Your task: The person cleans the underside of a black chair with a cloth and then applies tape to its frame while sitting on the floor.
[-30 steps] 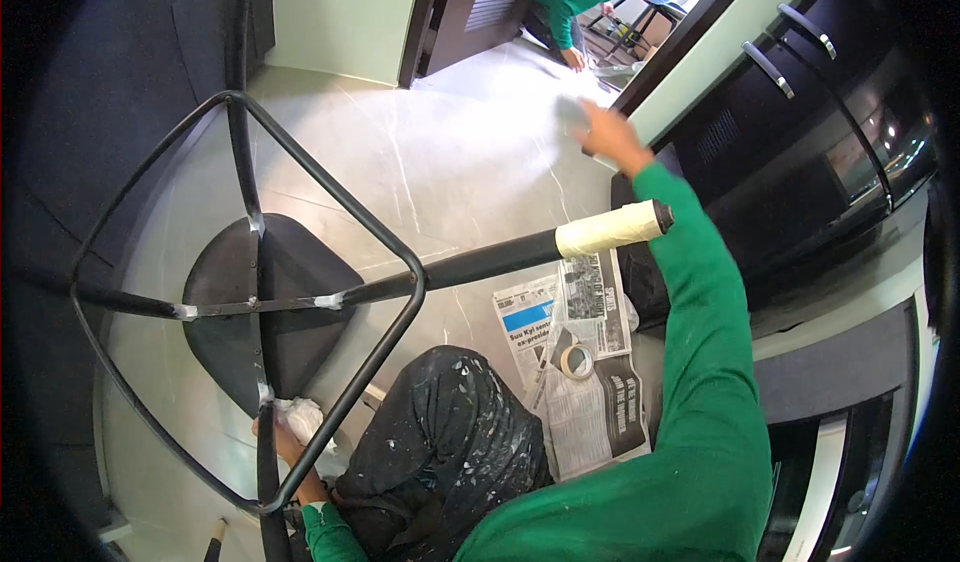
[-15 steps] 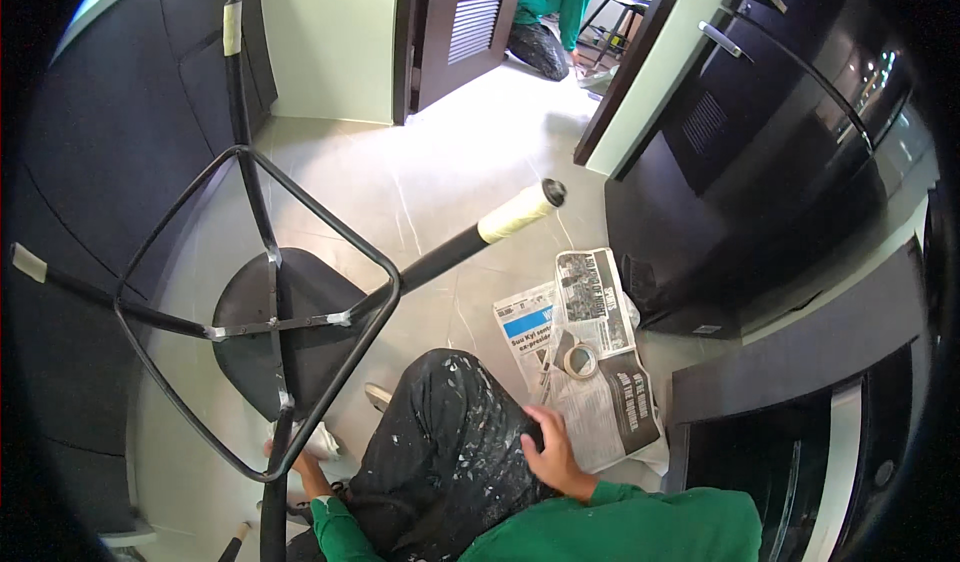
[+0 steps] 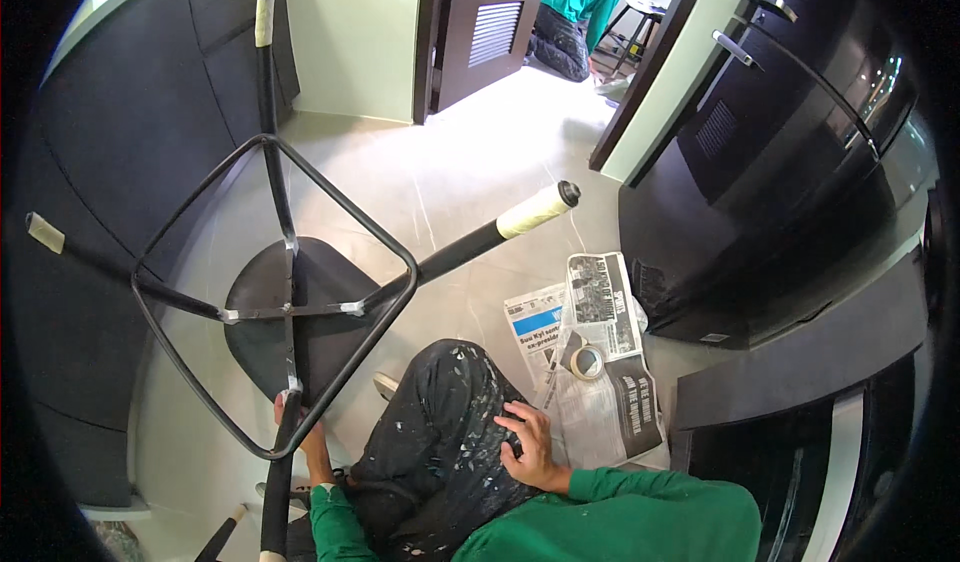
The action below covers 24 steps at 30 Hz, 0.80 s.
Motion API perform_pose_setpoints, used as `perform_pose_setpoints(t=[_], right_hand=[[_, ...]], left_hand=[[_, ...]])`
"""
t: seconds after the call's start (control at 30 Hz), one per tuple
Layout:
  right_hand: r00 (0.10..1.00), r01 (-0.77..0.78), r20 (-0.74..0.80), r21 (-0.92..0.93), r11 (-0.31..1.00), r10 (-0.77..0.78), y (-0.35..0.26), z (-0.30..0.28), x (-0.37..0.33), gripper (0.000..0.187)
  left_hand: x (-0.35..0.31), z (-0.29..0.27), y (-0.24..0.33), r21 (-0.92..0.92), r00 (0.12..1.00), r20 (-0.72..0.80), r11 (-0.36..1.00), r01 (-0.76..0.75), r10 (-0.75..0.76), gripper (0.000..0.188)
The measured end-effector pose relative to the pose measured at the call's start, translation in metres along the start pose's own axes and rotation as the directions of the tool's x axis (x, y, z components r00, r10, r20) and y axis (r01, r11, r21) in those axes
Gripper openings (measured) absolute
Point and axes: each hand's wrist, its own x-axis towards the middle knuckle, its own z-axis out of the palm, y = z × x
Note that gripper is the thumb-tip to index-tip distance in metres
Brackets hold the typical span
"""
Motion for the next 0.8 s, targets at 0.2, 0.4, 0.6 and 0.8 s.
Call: perform_pose_setpoints(t=[0.2, 0.4, 0.6, 0.8], right_hand=[[1.0, -0.016, 0.01, 0.022, 1.0, 0.016, -0.002, -0.002, 0.003, 0.05], [1.0, -0.017, 0.017, 0.046, 0.999, 0.017, 0.007, -0.002, 0.002, 0.049], [1.0, -0.018, 0.024, 0.072, 0.997, 0.017, 0.008, -0.001, 0.005, 0.049], [1.0, -0.019, 0.021, 0.101, 0.995, 0.017, 0.006, 0.0, 0.006, 0.045]], left_hand=[[0.016, -0.047, 0.003, 0.103, 0.871, 0.439, 0.95, -0.295, 0.223, 0.036], [0.016, -0.034, 0.039, 0.176, 0.886, 0.427, 0.978, 0.114, -0.18, 0.04], [-0.006, -0.03, 0.068, 0.349, 0.822, 0.569, 0.892, -0.286, 0.04, 0.04], [0.01, -0.016, 0.077, 0.15, 0.736, 0.658, 0.929, -0.338, 0.161, 0.041]])
